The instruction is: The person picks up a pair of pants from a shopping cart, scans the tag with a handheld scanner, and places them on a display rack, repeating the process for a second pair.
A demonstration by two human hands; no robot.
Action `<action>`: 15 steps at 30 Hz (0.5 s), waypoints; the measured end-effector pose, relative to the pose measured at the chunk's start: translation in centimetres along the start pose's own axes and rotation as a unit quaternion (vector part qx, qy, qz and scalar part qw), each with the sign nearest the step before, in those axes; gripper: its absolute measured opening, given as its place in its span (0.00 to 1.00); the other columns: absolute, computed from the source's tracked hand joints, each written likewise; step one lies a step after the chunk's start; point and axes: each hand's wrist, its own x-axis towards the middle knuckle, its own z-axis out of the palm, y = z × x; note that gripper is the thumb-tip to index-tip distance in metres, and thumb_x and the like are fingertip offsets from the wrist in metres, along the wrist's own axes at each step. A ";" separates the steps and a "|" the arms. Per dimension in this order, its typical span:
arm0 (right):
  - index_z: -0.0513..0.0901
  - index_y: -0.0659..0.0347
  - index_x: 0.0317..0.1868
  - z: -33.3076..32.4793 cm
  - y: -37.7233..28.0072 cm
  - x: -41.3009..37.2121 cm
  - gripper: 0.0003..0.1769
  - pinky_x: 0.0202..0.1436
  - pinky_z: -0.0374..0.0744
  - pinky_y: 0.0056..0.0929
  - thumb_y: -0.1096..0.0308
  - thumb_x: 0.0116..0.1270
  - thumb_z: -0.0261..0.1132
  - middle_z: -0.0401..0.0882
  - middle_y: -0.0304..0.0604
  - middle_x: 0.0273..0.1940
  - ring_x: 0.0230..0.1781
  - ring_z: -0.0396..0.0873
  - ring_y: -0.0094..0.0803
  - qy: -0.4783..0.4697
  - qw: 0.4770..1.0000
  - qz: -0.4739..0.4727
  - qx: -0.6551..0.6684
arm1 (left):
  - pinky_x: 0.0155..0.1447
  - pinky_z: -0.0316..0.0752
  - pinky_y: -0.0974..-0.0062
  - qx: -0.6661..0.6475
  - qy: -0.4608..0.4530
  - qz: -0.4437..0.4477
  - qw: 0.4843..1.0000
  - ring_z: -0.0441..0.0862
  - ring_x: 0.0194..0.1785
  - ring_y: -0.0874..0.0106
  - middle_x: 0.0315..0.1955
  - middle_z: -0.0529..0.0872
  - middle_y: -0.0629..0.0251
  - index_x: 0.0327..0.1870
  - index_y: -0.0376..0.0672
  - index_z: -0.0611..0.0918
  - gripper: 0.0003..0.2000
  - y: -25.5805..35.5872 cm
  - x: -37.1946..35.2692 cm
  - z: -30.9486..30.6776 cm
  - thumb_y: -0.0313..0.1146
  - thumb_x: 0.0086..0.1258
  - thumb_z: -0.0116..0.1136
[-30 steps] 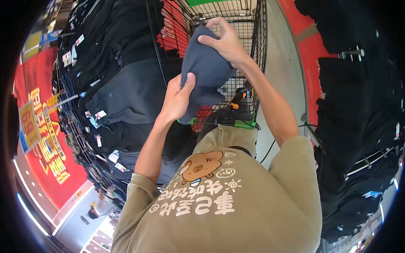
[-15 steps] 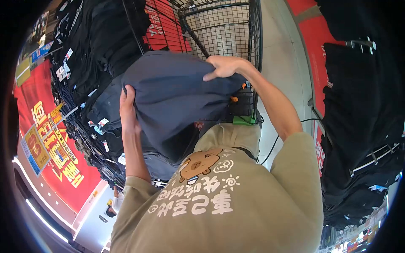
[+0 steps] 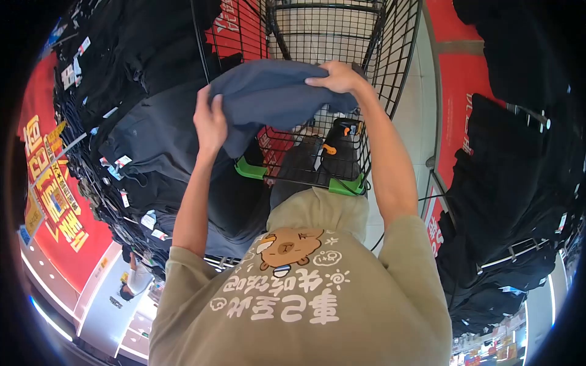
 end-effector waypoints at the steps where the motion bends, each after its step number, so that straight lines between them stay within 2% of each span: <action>1: 0.82 0.63 0.54 -0.1 0.6 0.6 0.28 0.52 0.77 0.36 0.50 0.61 0.70 0.85 0.51 0.44 0.46 0.82 0.41 -0.004 1.000 0.002 -0.006 | 0.57 0.73 0.62 0.016 -0.041 0.035 0.998 0.77 0.55 0.46 0.49 0.80 0.44 0.58 0.37 0.74 0.16 -0.6 0.2 0.9 0.24 0.70 0.52; 2: 0.79 0.61 0.56 0.1 1.1 1.1 0.29 0.53 0.76 0.41 0.51 0.60 0.71 0.84 0.51 0.44 0.48 0.81 0.43 0.088 0.986 0.012 -0.141 | 0.58 0.73 0.61 0.063 -0.067 0.062 0.994 0.76 0.56 0.47 0.52 0.78 0.45 0.59 0.39 0.73 0.18 -1.0 0.1 1.7 0.23 0.67 0.53; 3: 0.77 0.59 0.59 0.6 1.8 1.4 0.30 0.54 0.75 0.45 0.53 0.60 0.71 0.83 0.52 0.45 0.50 0.80 0.45 0.177 0.946 0.019 -0.272 | 0.58 0.72 0.60 0.111 -0.094 0.086 0.986 0.75 0.57 0.48 0.54 0.76 0.46 0.59 0.40 0.73 0.20 -1.1 -0.5 2.4 0.22 0.65 0.55; 4: 0.73 0.56 0.60 1.1 2.4 1.6 0.31 0.57 0.71 0.52 0.58 0.58 0.72 0.80 0.51 0.48 0.54 0.76 0.47 0.208 0.910 0.001 -0.358 | 0.57 0.72 0.59 0.170 -0.097 0.149 0.969 0.74 0.56 0.51 0.57 0.72 0.49 0.60 0.41 0.73 0.22 -1.1 -1.1 2.8 0.22 0.63 0.56; 5: 0.73 0.56 0.60 1.6 2.8 2.3 0.31 0.57 0.71 0.52 0.58 0.58 0.72 0.80 0.51 0.48 0.54 0.76 0.47 0.205 0.908 -0.005 -0.365 | 0.54 0.73 0.59 0.189 -0.113 0.205 0.954 0.76 0.51 0.53 0.54 0.75 0.49 0.58 0.41 0.74 0.20 -1.4 -1.7 3.2 0.24 0.62 0.57; 7: 0.75 0.55 0.56 3.7 3.0 2.2 0.26 0.58 0.70 0.52 0.64 0.58 0.71 0.78 0.48 0.47 0.54 0.75 0.45 0.299 0.879 -0.089 -0.360 | 0.52 0.72 0.59 0.136 -0.277 0.232 0.922 0.76 0.49 0.53 0.51 0.77 0.48 0.57 0.41 0.74 0.19 -2.8 -4.5 3.8 0.30 0.65 0.57; 9: 0.77 0.57 0.49 6.8 2.7 -0.8 0.19 0.56 0.71 0.49 0.68 0.56 0.68 0.78 0.48 0.44 0.50 0.75 0.44 0.233 0.872 -0.154 -0.402 | 0.62 0.68 0.58 0.183 -0.497 0.176 0.830 0.74 0.59 0.55 0.56 0.76 0.50 0.58 0.40 0.75 0.18 -3.8 -10.2 3.0 0.37 0.71 0.52; 11: 0.78 0.58 0.45 9.1 2.4 -4.5 0.16 0.49 0.73 0.44 0.67 0.56 0.68 0.78 0.47 0.42 0.48 0.76 0.44 0.142 0.891 -0.146 -0.406 | 0.65 0.65 0.57 0.205 -0.458 0.158 0.850 0.72 0.62 0.54 0.57 0.76 0.50 0.59 0.40 0.75 0.19 -6.9 -15.0 2.6 0.40 0.72 0.49; 13: 0.78 0.58 0.43 11.4 3.1 -8.4 0.15 0.47 0.74 0.45 0.61 0.60 0.67 0.78 0.46 0.38 0.45 0.77 0.44 0.081 0.888 -0.149 -0.428 | 0.68 0.62 0.56 0.226 -0.416 0.138 0.870 0.71 0.64 0.54 0.59 0.75 0.49 0.60 0.41 0.75 0.20 -8.4 -16.4 1.5 0.44 0.74 0.47; 15: 0.79 0.59 0.44 12.8 3.5 -12.1 0.17 0.47 0.75 0.44 0.55 0.62 0.65 0.78 0.46 0.37 0.45 0.78 0.45 0.001 0.906 -0.108 -0.410 | 0.71 0.58 0.55 0.200 -0.398 0.169 0.879 0.68 0.67 0.52 0.62 0.73 0.48 0.62 0.41 0.74 0.23 -9.2 -16.7 0.5 0.47 0.75 0.44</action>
